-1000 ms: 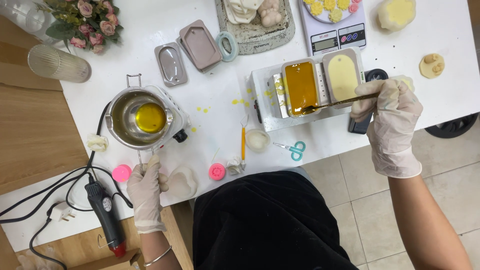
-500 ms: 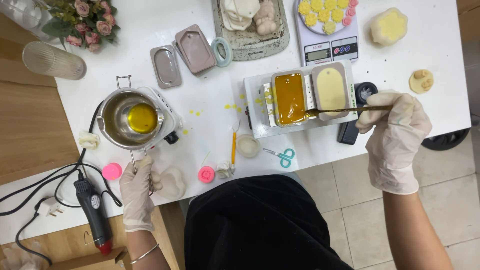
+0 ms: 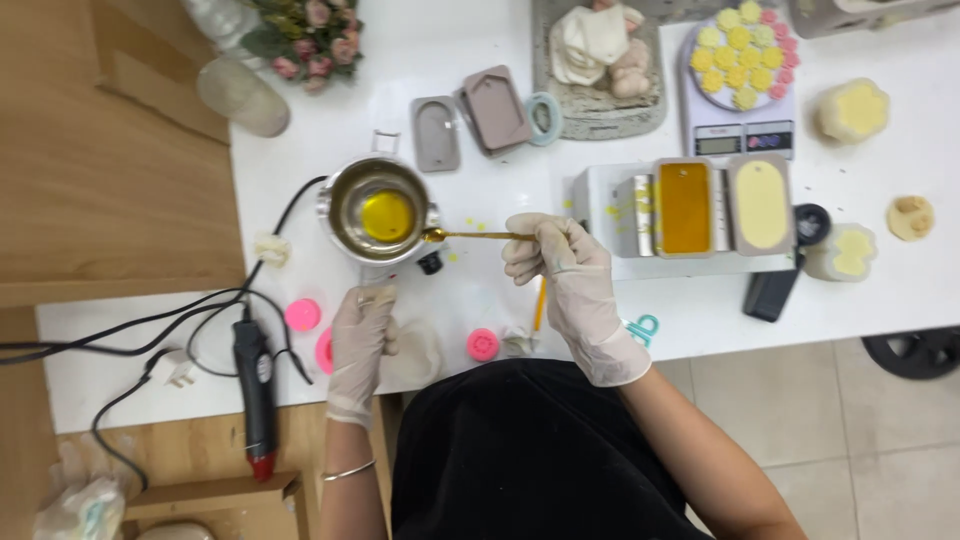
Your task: Using a spoon to mix and transfer melted wax between containers on a studio workbench.
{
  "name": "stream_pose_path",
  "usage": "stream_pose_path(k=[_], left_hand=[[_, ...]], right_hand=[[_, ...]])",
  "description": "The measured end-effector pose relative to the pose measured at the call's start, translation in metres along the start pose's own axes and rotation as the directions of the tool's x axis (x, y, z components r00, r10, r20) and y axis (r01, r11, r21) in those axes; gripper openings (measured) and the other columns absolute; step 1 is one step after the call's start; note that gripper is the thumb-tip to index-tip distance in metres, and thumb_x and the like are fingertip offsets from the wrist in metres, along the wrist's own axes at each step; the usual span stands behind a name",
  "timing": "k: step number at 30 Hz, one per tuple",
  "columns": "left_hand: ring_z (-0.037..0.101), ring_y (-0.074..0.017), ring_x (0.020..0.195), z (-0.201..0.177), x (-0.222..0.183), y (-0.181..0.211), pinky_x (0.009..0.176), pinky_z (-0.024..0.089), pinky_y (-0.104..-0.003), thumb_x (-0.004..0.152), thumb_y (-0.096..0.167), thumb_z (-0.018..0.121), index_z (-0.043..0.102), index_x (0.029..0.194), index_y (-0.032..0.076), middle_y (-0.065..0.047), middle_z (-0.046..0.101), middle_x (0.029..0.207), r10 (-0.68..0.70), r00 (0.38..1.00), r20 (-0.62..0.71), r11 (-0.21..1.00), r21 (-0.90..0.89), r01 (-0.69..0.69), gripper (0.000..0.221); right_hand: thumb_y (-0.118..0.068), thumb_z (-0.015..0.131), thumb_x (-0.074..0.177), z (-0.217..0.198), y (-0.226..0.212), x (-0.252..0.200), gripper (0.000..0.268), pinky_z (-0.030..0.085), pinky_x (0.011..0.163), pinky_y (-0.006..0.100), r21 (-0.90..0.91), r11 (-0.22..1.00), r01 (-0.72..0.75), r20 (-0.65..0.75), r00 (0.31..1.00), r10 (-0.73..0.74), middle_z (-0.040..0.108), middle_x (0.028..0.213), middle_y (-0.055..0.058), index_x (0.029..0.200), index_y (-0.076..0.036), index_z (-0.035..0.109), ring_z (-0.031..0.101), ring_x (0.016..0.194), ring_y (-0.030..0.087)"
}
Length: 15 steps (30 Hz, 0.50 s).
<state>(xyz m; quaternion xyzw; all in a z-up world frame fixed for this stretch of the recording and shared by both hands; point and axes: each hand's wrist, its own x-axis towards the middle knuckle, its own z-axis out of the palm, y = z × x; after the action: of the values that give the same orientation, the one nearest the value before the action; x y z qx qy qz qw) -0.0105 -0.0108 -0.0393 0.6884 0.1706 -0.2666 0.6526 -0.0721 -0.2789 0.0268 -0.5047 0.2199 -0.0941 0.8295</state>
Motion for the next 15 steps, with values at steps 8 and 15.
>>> stream_pose_path(k=[8, 15], left_hand=[[0.044, -0.0065, 0.044, -0.006, -0.001, 0.007, 0.039, 0.034, -0.024, 0.094, 0.025, 0.073, 0.063, 0.099, 0.007, 0.002, 0.053, 0.059, 0.035, 0.997, 0.074, 0.999, -0.009, -0.035, 0.021], [0.046, -0.0063, 0.047, -0.001, -0.012, 0.024, 0.043, 0.039, -0.025, 0.094, 0.030, 0.072, 0.063, 0.099, 0.008, 0.001, 0.055, 0.059, 0.037, 0.996, 0.087, 0.989, 0.143, -0.049, 0.024]], right_hand=[[-0.026, 0.050, 0.109, 0.038, 0.062, 0.052, 0.033, 0.056, 0.068, 0.026, -0.194, 0.980, -0.048, 0.058, 0.997, 0.060, 0.069, 0.086, 0.007, 0.114, 0.001, 0.067, 0.065, 0.071, 0.013], [-0.028, 0.049, 0.110, 0.029, 0.076, 0.074, 0.034, 0.055, 0.064, 0.026, -0.310, 0.948, -0.071, 0.024, 0.996, 0.083, 0.068, 0.083, 0.007, 0.111, 0.002, 0.065, 0.063, 0.067, 0.013]])
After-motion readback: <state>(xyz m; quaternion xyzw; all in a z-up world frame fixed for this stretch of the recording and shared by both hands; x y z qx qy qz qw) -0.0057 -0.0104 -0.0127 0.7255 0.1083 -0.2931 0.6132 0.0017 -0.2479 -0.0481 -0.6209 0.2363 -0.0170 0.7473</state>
